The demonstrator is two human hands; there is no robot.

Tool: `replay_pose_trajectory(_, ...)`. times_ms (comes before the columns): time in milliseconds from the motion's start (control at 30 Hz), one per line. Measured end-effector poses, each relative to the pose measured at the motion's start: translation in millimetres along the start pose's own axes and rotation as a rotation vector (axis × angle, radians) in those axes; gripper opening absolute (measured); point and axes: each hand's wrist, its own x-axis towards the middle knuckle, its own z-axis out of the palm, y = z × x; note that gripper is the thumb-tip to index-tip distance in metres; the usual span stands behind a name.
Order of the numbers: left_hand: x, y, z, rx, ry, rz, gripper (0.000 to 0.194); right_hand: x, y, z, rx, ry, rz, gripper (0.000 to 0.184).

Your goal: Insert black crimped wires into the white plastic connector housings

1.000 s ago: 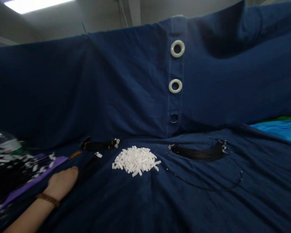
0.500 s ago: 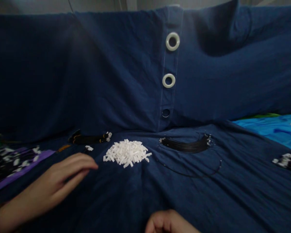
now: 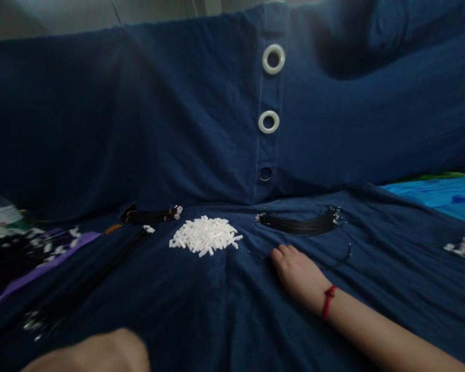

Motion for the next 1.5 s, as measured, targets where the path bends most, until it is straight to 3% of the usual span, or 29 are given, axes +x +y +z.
replay_pose_trajectory(133, 30, -17, 37.3, 0.05, -0.057, 0.117, 0.029, 4, 4, -31, -0.111, 0.118, -0.005, 0.011)
replay_pose_trajectory(200, 41, -33, 52.3, 0.073, -0.063, 0.091, 0.028, 11, 15, -54, -0.177, 0.182, -0.003, 0.011)
replay_pose_trajectory(267, 47, -46, 60.4, 0.08, -0.099, 0.054, 0.026, 22, 30, -72, -0.232, 0.213, -0.001, 0.012)
replay_pose_trajectory(333, 49, -54, 61.9, 0.081, -0.134, 0.029, 0.024, 37, 47, -77, -0.265, 0.196, 0.012, 0.014)
replay_pose_trajectory(400, 48, -57, 59.8, 0.089, -0.151, 0.018, 0.024, 53, 62, -64, -0.268, 0.15, 0.036, 0.015)
replay_pose_trajectory(533, 46, -63, 57.2, 0.122, -0.193, 0.04, 0.028, 71, 80, -10, -0.217, 0.097, 0.118, 0.022)
replay_pose_trajectory(667, 47, -69, 58.4, 0.148, -0.251, 0.091, 0.034, 68, 97, 25, -0.18, 0.04, 0.205, 0.045)
replay_pose_trajectory(767, 46, -69, 57.4, 0.155, -0.254, 0.094, 0.037, 62, 115, 28, -0.149, -0.042, 0.232, 0.049)
replay_pose_trajectory(933, 46, -69, 54.2, 0.151, -0.292, 0.092, 0.036, 60, 126, 28, -0.07, -0.098, 0.167, 0.033)
replay_pose_trajectory(1500, 42, -62, 52.7, 0.146, -0.305, 0.095, 0.032, 60, 128, 37, 0.224, 0.06, 0.16, 0.022)
